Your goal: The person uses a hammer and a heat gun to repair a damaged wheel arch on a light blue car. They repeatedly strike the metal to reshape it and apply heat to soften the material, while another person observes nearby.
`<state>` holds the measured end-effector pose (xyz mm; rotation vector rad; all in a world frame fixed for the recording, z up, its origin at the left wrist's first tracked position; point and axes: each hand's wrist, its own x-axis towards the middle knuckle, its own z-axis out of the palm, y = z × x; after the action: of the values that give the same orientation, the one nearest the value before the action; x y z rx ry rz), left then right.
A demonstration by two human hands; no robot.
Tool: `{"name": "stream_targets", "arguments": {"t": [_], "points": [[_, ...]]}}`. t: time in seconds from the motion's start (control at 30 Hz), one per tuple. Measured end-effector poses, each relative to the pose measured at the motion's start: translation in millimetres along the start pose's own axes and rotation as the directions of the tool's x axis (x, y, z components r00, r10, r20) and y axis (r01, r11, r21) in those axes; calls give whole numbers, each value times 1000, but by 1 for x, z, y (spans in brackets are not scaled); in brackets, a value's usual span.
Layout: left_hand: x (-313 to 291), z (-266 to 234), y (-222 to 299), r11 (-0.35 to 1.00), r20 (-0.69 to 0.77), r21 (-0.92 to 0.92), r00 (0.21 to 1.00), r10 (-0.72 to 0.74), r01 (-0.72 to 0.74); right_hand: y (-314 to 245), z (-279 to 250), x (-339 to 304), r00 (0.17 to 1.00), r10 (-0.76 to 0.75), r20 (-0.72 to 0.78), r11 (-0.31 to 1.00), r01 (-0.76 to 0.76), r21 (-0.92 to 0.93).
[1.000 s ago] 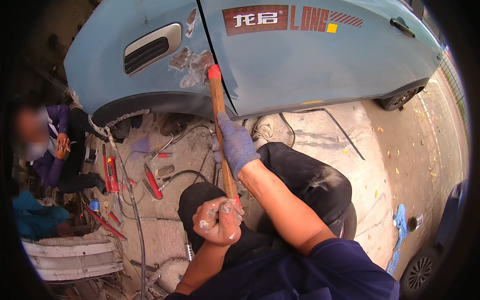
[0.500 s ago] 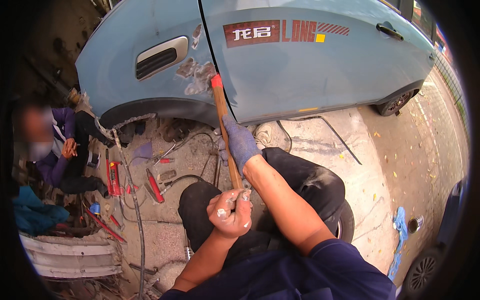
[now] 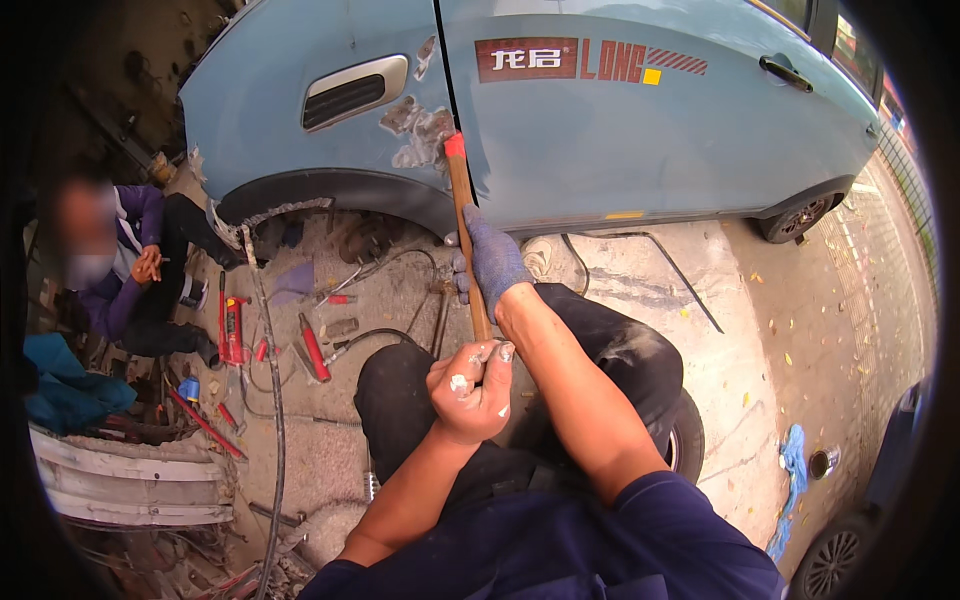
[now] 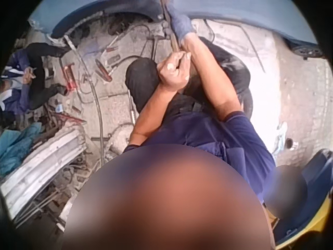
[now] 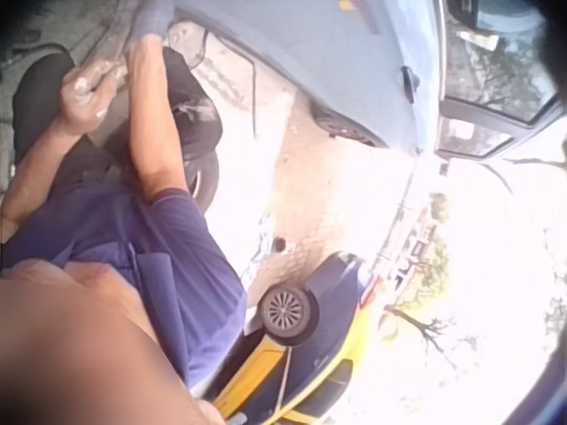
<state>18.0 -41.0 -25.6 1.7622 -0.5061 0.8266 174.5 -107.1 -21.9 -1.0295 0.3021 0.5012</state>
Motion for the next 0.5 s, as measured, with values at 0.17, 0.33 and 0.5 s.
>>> {"name": "stream_targets", "arguments": {"t": [0.17,0.33,0.5], "points": [[8,4,2,996,35,-30,996,-80,81,-2,1,6,1000,-26,-5,1000,26,11],[14,7,4,1000,-22,-14,999,-23,22,-5,-1,12,994,-89,64,996,90,-8],[12,1,3,999,-50,-32,999,14,-15,-5,-1,15,998,-65,28,997,66,-35]]}}
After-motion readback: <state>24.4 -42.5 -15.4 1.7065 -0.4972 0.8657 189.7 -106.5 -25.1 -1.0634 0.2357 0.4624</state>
